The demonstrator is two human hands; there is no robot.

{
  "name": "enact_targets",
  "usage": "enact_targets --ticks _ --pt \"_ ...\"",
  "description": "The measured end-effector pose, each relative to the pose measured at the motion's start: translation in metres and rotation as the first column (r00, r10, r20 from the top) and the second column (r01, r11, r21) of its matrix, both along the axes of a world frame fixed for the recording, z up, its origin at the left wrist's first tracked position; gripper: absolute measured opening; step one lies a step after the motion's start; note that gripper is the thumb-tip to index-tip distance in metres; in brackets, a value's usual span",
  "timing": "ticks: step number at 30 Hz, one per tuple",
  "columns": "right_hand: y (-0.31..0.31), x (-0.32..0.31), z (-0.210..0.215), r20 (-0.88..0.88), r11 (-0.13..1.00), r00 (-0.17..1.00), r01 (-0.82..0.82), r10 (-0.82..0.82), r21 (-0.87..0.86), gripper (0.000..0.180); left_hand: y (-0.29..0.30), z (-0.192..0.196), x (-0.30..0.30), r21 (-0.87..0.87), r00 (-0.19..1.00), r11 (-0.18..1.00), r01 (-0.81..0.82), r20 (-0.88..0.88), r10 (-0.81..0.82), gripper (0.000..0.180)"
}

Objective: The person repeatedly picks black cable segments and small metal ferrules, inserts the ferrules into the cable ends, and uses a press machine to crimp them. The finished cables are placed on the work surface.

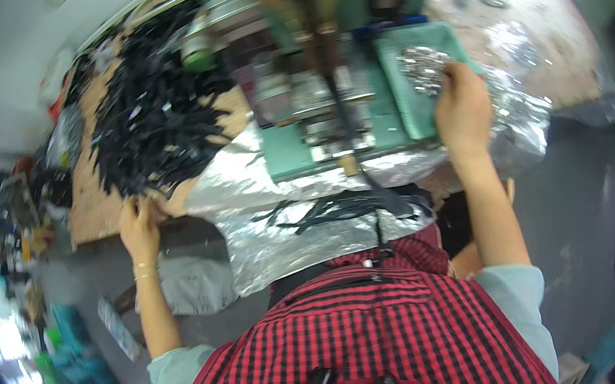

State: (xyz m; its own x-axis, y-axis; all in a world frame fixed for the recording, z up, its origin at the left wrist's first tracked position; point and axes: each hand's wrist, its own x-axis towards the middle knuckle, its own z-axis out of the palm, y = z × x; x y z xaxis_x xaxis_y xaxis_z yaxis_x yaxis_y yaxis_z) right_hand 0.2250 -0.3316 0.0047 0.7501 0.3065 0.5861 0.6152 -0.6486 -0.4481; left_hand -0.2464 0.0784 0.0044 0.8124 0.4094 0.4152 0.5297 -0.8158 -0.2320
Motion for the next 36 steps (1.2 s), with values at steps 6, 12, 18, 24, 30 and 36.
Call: enact_targets --ticks 6,12,18,24,30,36 --pt "-0.021 -0.004 0.017 -0.244 0.989 0.964 -0.077 0.105 0.123 0.009 0.037 -0.049 0.012 -0.069 0.990 0.994 0.086 0.122 -0.077 0.024" --pt "-0.027 -0.018 0.016 -0.189 0.995 0.982 -0.035 0.016 -0.095 0.010 0.017 -0.020 0.106 -0.032 0.942 0.999 -0.007 0.335 0.018 0.020" --pt "-0.007 -0.016 0.011 -0.084 0.983 0.996 0.017 -0.033 -0.182 0.009 -0.041 0.010 0.179 -0.217 0.805 0.964 0.155 0.593 0.004 0.018" --pt "-0.006 -0.017 0.005 -0.132 0.997 0.991 0.016 -0.006 0.078 0.005 -0.085 0.000 0.212 -0.434 0.497 0.785 0.442 0.847 0.189 0.013" --pt "0.027 -0.039 0.057 -0.384 0.606 0.676 -0.116 0.629 0.787 0.019 -0.111 0.048 0.233 -0.494 0.365 0.461 0.737 0.865 0.344 0.019" --pt "0.094 -0.078 0.076 -0.118 0.493 0.750 -0.300 0.651 0.817 0.035 -0.154 0.162 0.275 -0.153 0.161 0.282 0.947 0.987 -0.007 0.013"
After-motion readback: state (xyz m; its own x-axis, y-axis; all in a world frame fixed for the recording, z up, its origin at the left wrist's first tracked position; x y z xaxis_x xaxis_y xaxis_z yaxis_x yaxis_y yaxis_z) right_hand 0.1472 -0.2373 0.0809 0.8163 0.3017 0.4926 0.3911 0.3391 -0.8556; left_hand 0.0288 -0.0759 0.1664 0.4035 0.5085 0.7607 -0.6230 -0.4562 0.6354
